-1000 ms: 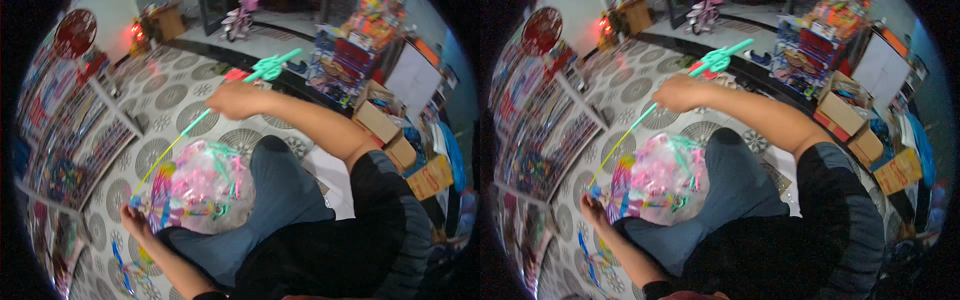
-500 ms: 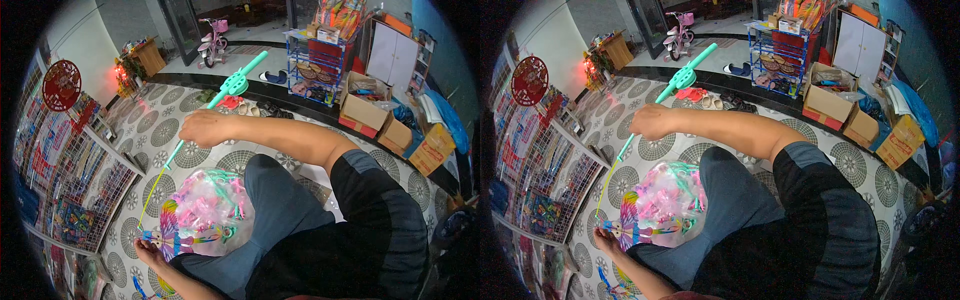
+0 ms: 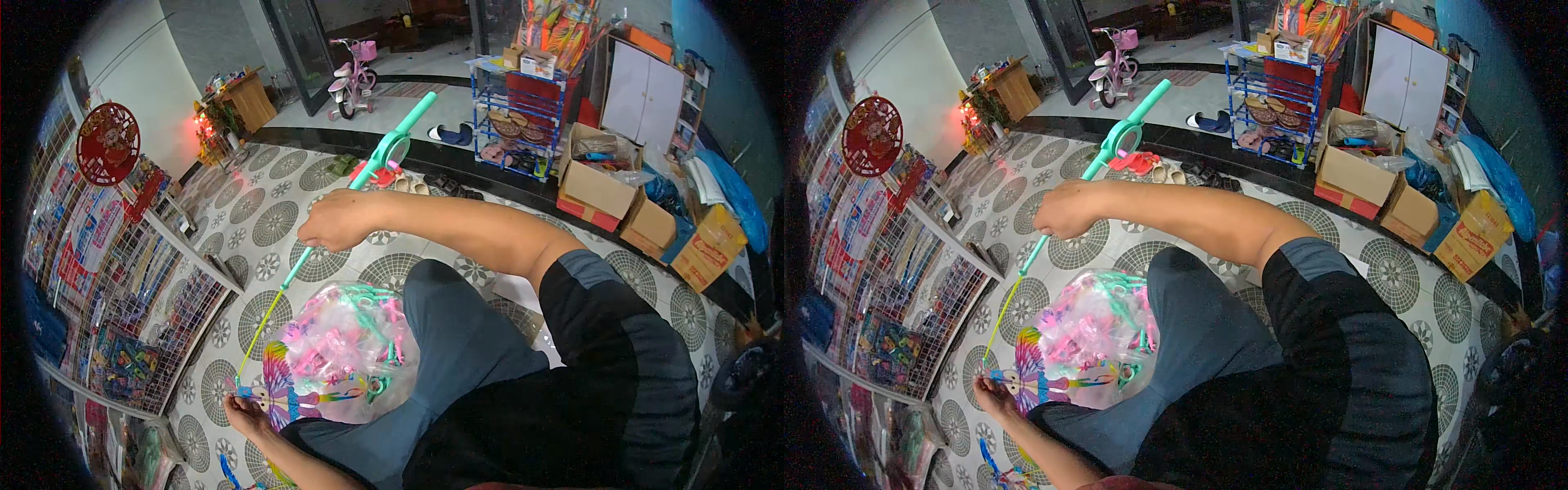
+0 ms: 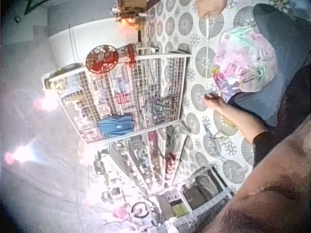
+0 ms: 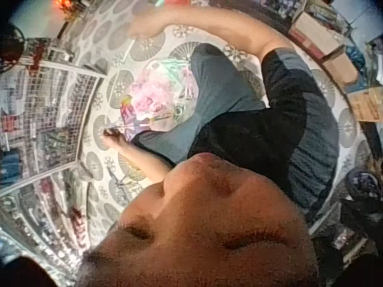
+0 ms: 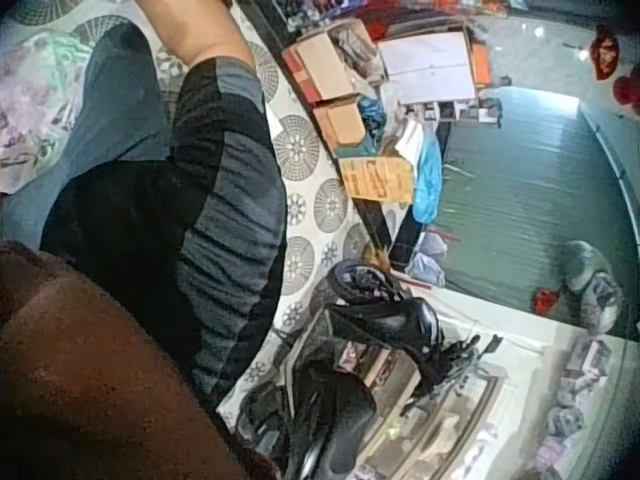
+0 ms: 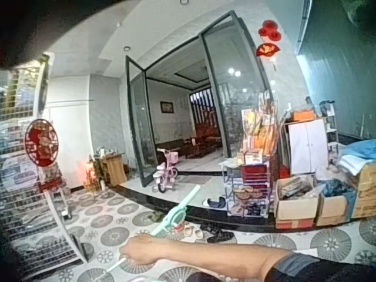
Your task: Assembling and organizing toy fishing rods and colorful butterfly toys on a low seat in a store.
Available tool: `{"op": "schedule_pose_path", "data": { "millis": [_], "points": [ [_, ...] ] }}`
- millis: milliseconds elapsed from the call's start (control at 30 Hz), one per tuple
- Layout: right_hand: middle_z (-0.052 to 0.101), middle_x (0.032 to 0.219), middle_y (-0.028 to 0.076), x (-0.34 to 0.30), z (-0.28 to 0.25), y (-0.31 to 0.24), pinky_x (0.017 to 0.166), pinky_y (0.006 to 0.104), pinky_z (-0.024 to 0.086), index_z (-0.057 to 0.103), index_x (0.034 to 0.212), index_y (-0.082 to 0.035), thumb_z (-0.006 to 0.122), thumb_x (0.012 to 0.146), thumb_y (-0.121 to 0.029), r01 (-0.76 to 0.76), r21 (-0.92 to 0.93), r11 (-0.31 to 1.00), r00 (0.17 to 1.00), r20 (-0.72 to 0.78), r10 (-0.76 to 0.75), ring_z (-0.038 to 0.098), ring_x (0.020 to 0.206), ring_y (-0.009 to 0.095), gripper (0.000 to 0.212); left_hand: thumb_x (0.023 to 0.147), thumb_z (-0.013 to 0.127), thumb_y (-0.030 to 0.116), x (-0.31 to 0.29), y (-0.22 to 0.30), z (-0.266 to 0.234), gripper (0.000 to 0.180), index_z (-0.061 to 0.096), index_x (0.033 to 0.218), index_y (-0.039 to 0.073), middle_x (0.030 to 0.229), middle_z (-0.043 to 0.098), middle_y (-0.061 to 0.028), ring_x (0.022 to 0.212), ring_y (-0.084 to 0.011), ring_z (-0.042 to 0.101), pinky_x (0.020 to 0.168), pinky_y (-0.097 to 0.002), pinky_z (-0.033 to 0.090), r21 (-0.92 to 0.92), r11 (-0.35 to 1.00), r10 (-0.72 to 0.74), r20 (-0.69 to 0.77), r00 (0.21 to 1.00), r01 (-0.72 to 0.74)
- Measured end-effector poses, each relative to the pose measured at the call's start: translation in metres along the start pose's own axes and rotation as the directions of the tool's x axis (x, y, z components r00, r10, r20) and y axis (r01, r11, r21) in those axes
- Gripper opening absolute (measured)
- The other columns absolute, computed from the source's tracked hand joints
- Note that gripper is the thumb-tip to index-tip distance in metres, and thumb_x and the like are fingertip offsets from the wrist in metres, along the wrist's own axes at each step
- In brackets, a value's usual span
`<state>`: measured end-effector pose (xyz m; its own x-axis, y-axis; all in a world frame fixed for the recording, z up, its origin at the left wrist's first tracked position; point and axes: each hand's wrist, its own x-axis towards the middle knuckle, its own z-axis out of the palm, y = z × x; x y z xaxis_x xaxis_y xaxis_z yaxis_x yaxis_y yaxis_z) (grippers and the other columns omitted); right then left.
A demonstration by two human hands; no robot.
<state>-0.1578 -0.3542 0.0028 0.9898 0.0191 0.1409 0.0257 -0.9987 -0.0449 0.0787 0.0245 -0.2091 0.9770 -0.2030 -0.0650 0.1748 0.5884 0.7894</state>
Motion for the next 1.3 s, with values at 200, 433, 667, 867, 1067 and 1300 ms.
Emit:
{"op": "schedule_pose_path", "data": {
  "millis": [200, 433, 667, 867, 1067, 1300],
  "points": [
    [0.064, 0.087, 0.017, -0.010, 0.001, 0.005, 0.074, 0.0517, 0.047, 0.060, 0.093, -0.009, 0.050, 0.088, -0.026, 0.032, 0.012, 0.999, 0.998, -0.052, -0.031, 0.062, 0.087, 0.039, 0.020, 0.097, 0.044, 0.024, -0.007, -0.002, 0.010, 0.021, 0.048, 0.079, 0.013, 0.050, 0.039, 0.0047, 0.037, -0.0068, 0.028, 0.034, -0.0236, 0.024, 0.013, 1.000, -0.013, -0.026, 1.000, 0.014],
    [0.063, 0.084, 0.019, -0.012, 0.008, 0.008, 0.071, 0.0511, 0.046, 0.059, 0.093, -0.010, 0.050, 0.088, -0.024, 0.030, 0.040, 0.999, 0.999, -0.038, -0.029, 0.061, 0.083, 0.039, 0.018, 0.091, 0.047, 0.024, -0.013, -0.003, 0.011, 0.021, 0.046, 0.073, 0.014, 0.051, 0.037, 0.0045, 0.040, -0.0078, 0.032, 0.035, -0.0244, 0.025, 0.098, 0.995, 0.033, -0.076, 0.997, -0.026],
    [0.060, 0.075, 0.018, -0.085, 0.037, 0.012, 0.065, 0.0490, 0.044, 0.057, 0.089, -0.006, 0.051, 0.092, -0.027, 0.052, 0.156, 0.986, 0.992, -0.121, -0.033, 0.059, 0.075, 0.039, 0.022, 0.090, 0.047, 0.020, 0.000, -0.008, 0.005, 0.024, 0.040, 0.067, 0.018, 0.050, 0.028, 0.0064, 0.039, -0.0074, 0.022, 0.037, -0.0250, 0.018, -0.145, 0.983, -0.130, -0.117, 0.985, 0.112],
    [0.060, 0.068, 0.014, -0.185, 0.087, -0.009, 0.059, 0.0385, 0.047, 0.057, 0.091, -0.004, 0.056, 0.090, -0.019, -0.247, 0.496, 0.832, 0.951, 0.290, 0.110, 0.062, 0.063, 0.031, 0.015, 0.091, 0.044, 0.020, -0.013, -0.003, 0.018, 0.035, 0.035, 0.057, 0.017, 0.045, 0.027, 0.0045, 0.034, -0.0090, 0.022, 0.032, -0.0258, 0.016, -0.404, 0.885, -0.248, 0.013, 0.969, 0.232],
    [0.063, 0.068, 0.006, -0.283, 0.138, -0.013, 0.057, 0.0316, 0.046, 0.061, 0.085, -0.003, 0.065, 0.084, -0.014, -0.493, 0.595, 0.634, 0.832, 0.536, 0.144, 0.058, 0.059, 0.016, 0.012, 0.091, 0.044, 0.019, -0.023, -0.018, 0.042, 0.034, 0.035, 0.058, 0.018, 0.046, 0.025, 0.0061, 0.036, -0.0082, 0.021, 0.034, -0.0251, 0.017, -0.406, 0.886, -0.211, 0.081, 0.974, 0.225],
    [0.060, 0.066, 0.001, -0.350, 0.141, 0.016, 0.062, 0.0258, 0.045, 0.064, 0.086, 0.000, 0.073, 0.072, -0.001, -0.604, 0.512, 0.610, 0.692, 0.718, 0.082, 0.057, 0.065, 0.010, 0.017, 0.088, 0.050, 0.018, -0.036, -0.034, 0.071, 0.029, 0.038, 0.063, 0.018, 0.048, 0.026, 0.0067, 0.037, -0.0072, 0.022, 0.034, -0.0244, 0.017, -0.464, 0.846, -0.205, 0.170, 0.964, 0.262]
  ]
}}
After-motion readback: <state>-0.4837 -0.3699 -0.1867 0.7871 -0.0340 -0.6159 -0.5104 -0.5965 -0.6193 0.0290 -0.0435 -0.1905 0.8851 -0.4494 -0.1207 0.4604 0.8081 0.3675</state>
